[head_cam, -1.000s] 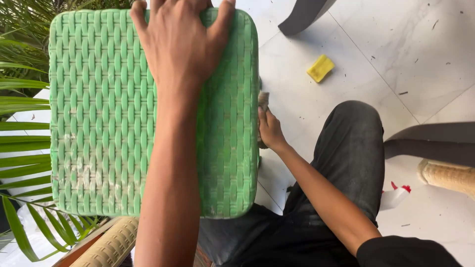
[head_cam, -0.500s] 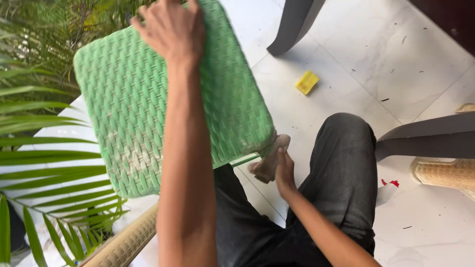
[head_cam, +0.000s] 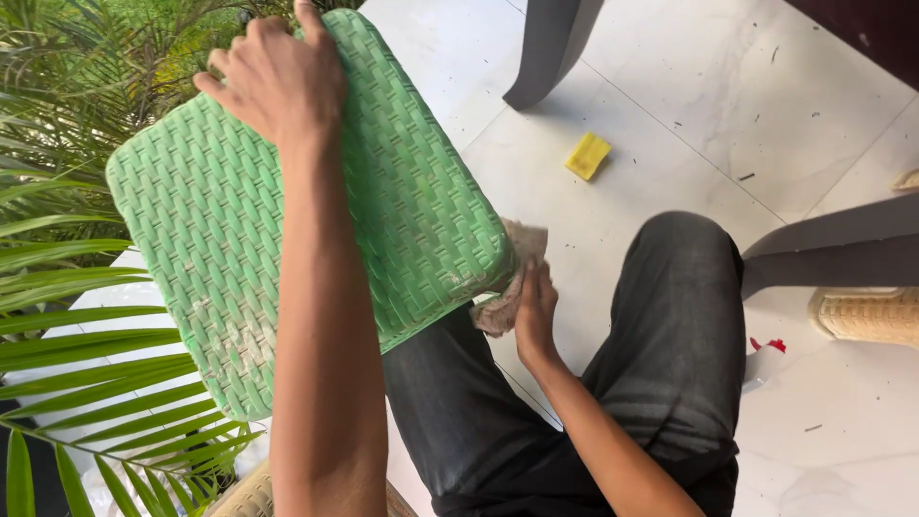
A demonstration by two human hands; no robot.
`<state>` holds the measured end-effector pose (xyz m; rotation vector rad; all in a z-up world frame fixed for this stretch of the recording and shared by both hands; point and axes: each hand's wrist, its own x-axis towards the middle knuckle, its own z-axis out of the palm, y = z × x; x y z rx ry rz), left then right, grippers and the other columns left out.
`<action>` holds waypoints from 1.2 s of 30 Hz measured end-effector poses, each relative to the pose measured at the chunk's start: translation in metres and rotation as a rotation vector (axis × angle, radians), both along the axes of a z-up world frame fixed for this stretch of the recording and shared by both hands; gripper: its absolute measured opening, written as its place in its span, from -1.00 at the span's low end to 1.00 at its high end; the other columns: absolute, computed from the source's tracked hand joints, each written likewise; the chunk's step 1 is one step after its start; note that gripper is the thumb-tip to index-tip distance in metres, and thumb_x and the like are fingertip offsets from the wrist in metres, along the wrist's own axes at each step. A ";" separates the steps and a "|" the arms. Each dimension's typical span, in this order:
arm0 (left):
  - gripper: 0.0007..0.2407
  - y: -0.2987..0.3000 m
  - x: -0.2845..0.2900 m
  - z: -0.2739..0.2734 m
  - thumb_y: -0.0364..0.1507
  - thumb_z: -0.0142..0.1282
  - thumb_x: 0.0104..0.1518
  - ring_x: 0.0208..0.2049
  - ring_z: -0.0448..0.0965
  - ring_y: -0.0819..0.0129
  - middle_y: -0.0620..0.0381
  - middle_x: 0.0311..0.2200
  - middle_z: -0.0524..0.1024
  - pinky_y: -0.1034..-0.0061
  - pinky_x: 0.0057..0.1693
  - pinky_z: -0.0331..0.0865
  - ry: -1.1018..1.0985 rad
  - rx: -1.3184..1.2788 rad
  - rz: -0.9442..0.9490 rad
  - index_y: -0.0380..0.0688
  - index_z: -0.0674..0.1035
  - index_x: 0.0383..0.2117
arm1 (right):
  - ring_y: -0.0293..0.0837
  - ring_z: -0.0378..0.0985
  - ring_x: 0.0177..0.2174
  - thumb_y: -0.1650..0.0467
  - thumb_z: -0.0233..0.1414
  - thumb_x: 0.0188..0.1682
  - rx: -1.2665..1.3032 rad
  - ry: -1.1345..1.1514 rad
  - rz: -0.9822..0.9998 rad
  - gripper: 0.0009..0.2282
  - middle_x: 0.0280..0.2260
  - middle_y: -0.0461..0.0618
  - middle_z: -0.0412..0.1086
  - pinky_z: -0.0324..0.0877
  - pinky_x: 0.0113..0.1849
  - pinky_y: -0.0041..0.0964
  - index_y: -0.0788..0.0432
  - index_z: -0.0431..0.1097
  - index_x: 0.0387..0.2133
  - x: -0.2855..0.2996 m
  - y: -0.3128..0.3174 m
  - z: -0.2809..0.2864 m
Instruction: The person is cleaning and wiping plastic stools using a cleaning cloth and a spray bottle.
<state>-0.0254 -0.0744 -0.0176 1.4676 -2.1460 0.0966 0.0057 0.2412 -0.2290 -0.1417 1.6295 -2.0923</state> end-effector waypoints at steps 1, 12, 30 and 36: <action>-0.52 0.000 -0.002 0.000 0.01 -0.08 0.20 -0.10 0.51 -0.10 -0.14 -0.30 0.63 -0.04 0.13 0.04 -0.003 -0.027 -0.004 -0.18 0.70 -0.42 | -0.29 0.40 -0.08 0.25 -0.22 0.23 0.055 -0.108 0.015 -0.67 -0.11 -0.08 0.40 0.31 0.00 -0.33 0.23 0.30 0.05 0.002 0.006 -0.023; -0.61 -0.007 0.006 -0.017 -0.09 0.08 0.12 -0.13 0.54 -0.17 -0.17 -0.31 0.64 -0.18 0.13 0.10 0.003 -0.157 -0.132 -0.22 0.69 -0.40 | -0.18 0.12 0.28 0.09 -0.13 0.13 -0.110 -0.179 0.247 -0.40 0.30 -0.03 0.14 0.03 0.25 -0.16 0.14 -0.01 0.35 -0.001 0.015 0.003; -0.69 -0.007 0.007 -0.020 -0.16 0.14 0.08 -0.21 0.54 -0.25 -0.20 -0.40 0.62 -0.29 0.14 0.10 0.019 -0.253 -0.216 -0.16 0.71 -0.39 | -0.19 0.14 0.25 0.11 0.07 -0.01 -0.181 -0.446 0.257 -0.32 0.24 -0.11 0.16 0.07 0.22 -0.10 0.06 -0.01 0.33 0.011 0.024 0.028; -0.73 -0.016 0.006 -0.026 -0.21 0.11 0.07 -0.19 0.54 -0.24 -0.16 -0.38 0.63 -0.25 0.13 0.09 0.020 -0.196 -0.219 -0.13 0.70 -0.34 | -0.13 0.14 0.25 0.07 0.10 -0.05 -0.178 -0.463 0.244 -0.28 0.22 -0.05 0.16 0.09 0.22 -0.04 0.09 -0.01 0.32 0.009 0.021 0.029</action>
